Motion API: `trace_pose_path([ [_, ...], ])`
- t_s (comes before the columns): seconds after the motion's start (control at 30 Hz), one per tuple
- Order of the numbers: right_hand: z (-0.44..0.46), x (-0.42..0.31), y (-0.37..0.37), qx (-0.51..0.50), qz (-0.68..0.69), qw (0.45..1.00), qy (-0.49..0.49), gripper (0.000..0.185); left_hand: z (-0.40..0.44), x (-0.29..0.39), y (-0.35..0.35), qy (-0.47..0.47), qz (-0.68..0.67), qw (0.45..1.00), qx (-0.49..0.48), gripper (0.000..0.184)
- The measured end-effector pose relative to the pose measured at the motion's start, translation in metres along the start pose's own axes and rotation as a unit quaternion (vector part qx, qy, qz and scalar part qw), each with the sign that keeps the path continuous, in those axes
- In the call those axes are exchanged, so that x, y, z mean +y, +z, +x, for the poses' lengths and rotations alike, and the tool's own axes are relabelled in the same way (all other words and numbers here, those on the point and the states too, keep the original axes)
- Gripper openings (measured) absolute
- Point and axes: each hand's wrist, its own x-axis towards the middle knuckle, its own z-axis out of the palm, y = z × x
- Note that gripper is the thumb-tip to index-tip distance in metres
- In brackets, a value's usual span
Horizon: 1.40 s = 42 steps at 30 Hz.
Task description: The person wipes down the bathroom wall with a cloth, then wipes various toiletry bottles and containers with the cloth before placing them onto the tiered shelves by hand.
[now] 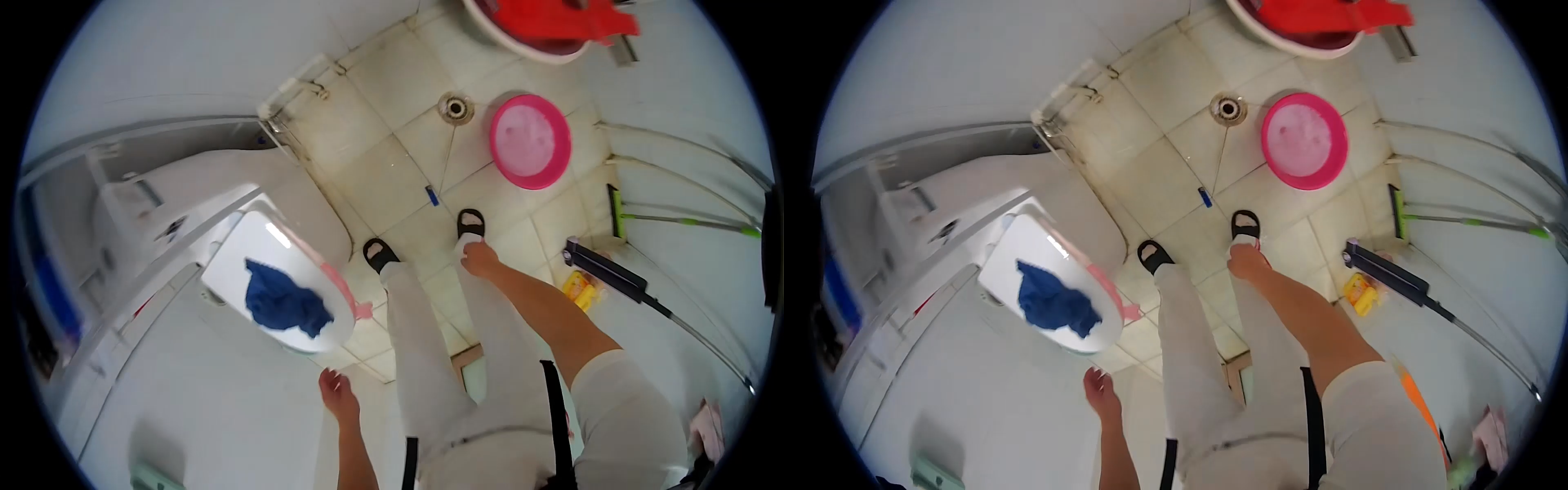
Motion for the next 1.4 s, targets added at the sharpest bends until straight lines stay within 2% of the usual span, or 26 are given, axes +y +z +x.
trace_pose_path([
  [0.07, 0.104, 0.009, 0.027, 0.016, -0.005, 0.999, 0.050, 0.032, 0.043, -0.042, 0.015, 0.083, 0.024, 0.995, 0.059, 0.046],
  [0.13, 0.195, 0.024, 0.069, 0.087, -0.029, 0.995, -0.028, 0.030, 0.079, -0.037, 0.029, 0.102, 0.045, 0.986, 0.121, 0.049],
  [0.2, 0.268, 0.027, 0.101, 0.185, 0.019, 0.982, -0.007, 0.027, 0.114, -0.051, 0.030, 0.192, 0.089, 0.960, 0.181, 0.050],
  [0.27, 0.303, 0.010, 0.102, 0.196, 0.046, 0.975, 0.095, 0.025, 0.133, -0.029, 0.045, 0.206, 0.111, 0.943, 0.237, 0.054],
  [0.37, 0.322, 0.014, 0.126, 0.214, 0.084, 0.963, 0.140, 0.026, 0.158, -0.030, 0.048, 0.225, 0.136, 0.932, 0.250, 0.055],
  [0.4, 0.323, 0.019, 0.135, 0.219, 0.088, 0.961, 0.141, 0.027, 0.167, -0.039, 0.045, 0.238, 0.091, 0.941, 0.223, 0.055],
  [0.47, 0.320, 0.027, 0.145, 0.223, 0.111, 0.959, 0.139, 0.030, 0.170, -0.040, 0.045, 0.184, 0.003, 0.957, 0.225, 0.054],
  [0.5, 0.311, 0.032, 0.148, 0.231, 0.115, 0.960, 0.110, 0.032, 0.165, -0.037, 0.050, 0.166, -0.023, 0.961, 0.219, 0.056],
  [0.53, 0.291, -0.026, 0.115, 0.154, 0.165, 0.970, 0.084, 0.033, 0.134, -0.020, 0.020, 0.147, -0.051, 0.954, 0.256, 0.057],
  [0.57, 0.240, -0.038, 0.075, 0.175, 0.164, 0.971, 0.006, 0.030, 0.129, -0.013, 0.021, 0.148, -0.039, 0.954, 0.258, 0.059],
  [0.6, 0.191, -0.059, 0.035, 0.273, 0.078, 0.953, -0.103, 0.025, 0.127, -0.006, 0.025, 0.153, -0.035, 0.956, 0.249, 0.061],
  [0.63, 0.136, -0.077, -0.008, 0.311, 0.011, 0.911, -0.272, 0.022, 0.117, 0.000, 0.021, 0.142, -0.064, 0.956, 0.249, 0.063],
  [0.67, 0.088, -0.093, -0.040, 0.356, 0.006, 0.885, -0.301, 0.022, 0.100, 0.006, 0.015, 0.129, -0.090, 0.956, 0.248, 0.065],
  [0.7, 0.082, -0.073, -0.057, 0.223, 0.087, 0.968, -0.079, 0.023, 0.084, 0.021, 0.013, 0.101, -0.117, 0.961, 0.227, 0.064],
  [0.77, 0.042, -0.060, -0.084, 0.197, 0.145, 0.966, 0.088, 0.026, 0.054, 0.021, 0.003, 0.067, -0.194, 0.966, 0.157, 0.062],
  [0.8, 0.013, -0.079, -0.115, 0.316, 0.126, 0.940, 0.026, 0.028, 0.049, 0.028, -0.006, 0.062, -0.242, 0.962, 0.107, 0.061],
  [0.87, -0.064, -0.151, -0.136, 0.275, 0.190, 0.939, -0.087, 0.027, 0.010, 0.068, -0.026, 0.029, -0.261, 0.962, 0.076, 0.057],
  [0.9, -0.122, -0.203, -0.148, 0.264, 0.193, 0.925, -0.196, 0.021, -0.011, 0.081, -0.044, 0.042, -0.245, 0.968, 0.042, 0.051],
  [0.93, -0.191, -0.270, -0.163, 0.212, 0.316, 0.885, -0.267, 0.017, -0.028, 0.089, -0.055, 0.070, -0.277, 0.958, 0.022, 0.045],
  [0.97, -0.255, -0.327, -0.181, 0.225, 0.218, 0.897, -0.312, 0.016, -0.046, 0.103, -0.071, 0.056, -0.293, 0.955, 0.001, 0.042],
  [1.0, -0.309, -0.377, -0.186, 0.195, 0.248, 0.872, -0.376, 0.020, -0.065, 0.118, -0.097, 0.042, -0.309, 0.950, -0.023, 0.040],
  [1.07, -0.394, -0.469, -0.214, 0.142, 0.193, 0.874, -0.422, 0.022, -0.061, 0.099, -0.098, 0.102, -0.330, 0.938, -0.016, 0.039],
  [1.1, -0.418, -0.511, -0.214, 0.159, 0.187, 0.849, -0.468, 0.023, -0.062, 0.088, -0.100, 0.130, -0.339, 0.932, -0.015, 0.038],
  [1.2, -0.421, -0.626, -0.209, 0.228, 0.107, 0.828, -0.500, 0.030, -0.067, 0.095, -0.134, 0.068, -0.364, 0.926, -0.073, 0.034],
  [1.27, -0.389, -0.693, -0.207, 0.234, 0.061, 0.846, -0.475, 0.036, -0.062, 0.092, -0.151, 0.044, -0.357, 0.930, -0.079, 0.031],
  [1.4, -0.355, -0.754, -0.200, 0.237, -0.030, 0.883, -0.405, 0.040, -0.039, 0.062, -0.165, -0.060, -0.417, 0.900, -0.114, 0.029],
])
